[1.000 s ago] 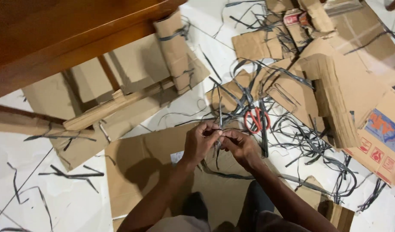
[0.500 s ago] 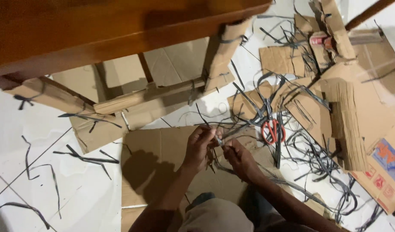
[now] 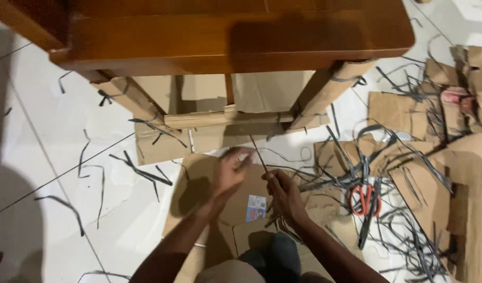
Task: Wrapping furniture legs with cardboard and securing them with plastic ties
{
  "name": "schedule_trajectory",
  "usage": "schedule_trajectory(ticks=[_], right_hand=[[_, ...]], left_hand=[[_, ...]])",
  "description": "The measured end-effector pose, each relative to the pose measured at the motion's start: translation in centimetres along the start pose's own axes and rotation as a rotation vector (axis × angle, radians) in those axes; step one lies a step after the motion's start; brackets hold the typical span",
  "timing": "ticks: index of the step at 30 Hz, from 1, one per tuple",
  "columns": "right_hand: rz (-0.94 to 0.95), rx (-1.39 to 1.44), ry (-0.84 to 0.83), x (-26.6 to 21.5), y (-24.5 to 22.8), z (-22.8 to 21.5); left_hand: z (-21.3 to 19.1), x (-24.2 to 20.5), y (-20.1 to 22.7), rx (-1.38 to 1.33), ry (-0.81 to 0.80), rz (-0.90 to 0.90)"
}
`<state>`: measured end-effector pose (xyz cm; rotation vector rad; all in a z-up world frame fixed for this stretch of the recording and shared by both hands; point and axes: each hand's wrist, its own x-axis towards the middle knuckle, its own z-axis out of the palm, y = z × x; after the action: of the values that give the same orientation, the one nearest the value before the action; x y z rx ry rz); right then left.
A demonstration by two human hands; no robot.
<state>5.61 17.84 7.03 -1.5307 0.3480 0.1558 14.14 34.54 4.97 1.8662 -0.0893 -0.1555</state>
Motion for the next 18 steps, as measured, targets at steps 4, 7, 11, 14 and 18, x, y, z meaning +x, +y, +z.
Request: schedule_trajectory(ticks=[4,7,11,14,18], right_hand=[[0.053,-0.031,-0.014,0.6,-0.1,1.6],[0.12,-0.054,-0.067,0.1,-1.2,2.6],[0.162,-0.064,-0.124,0.9,0.6,3.0],[0.164,-0.185,-0.14,0.9,0.3,2.8],[0.147,-0.048,-0.165,1.9,3.7,1.9]], left_hand=[[-4.5,3.4,0.4,0.611,0.233,0.599],[-6.0,6.6,-3.7,1.12,0.079,0.641],[-6.5,10.1,-6.8,1.334,-0.093,0.594],[-6.1,12.1,-8.3,1.224,0.167,0.806],[-5.3,13.7,-9.7,1.585,0.167,0.721]])
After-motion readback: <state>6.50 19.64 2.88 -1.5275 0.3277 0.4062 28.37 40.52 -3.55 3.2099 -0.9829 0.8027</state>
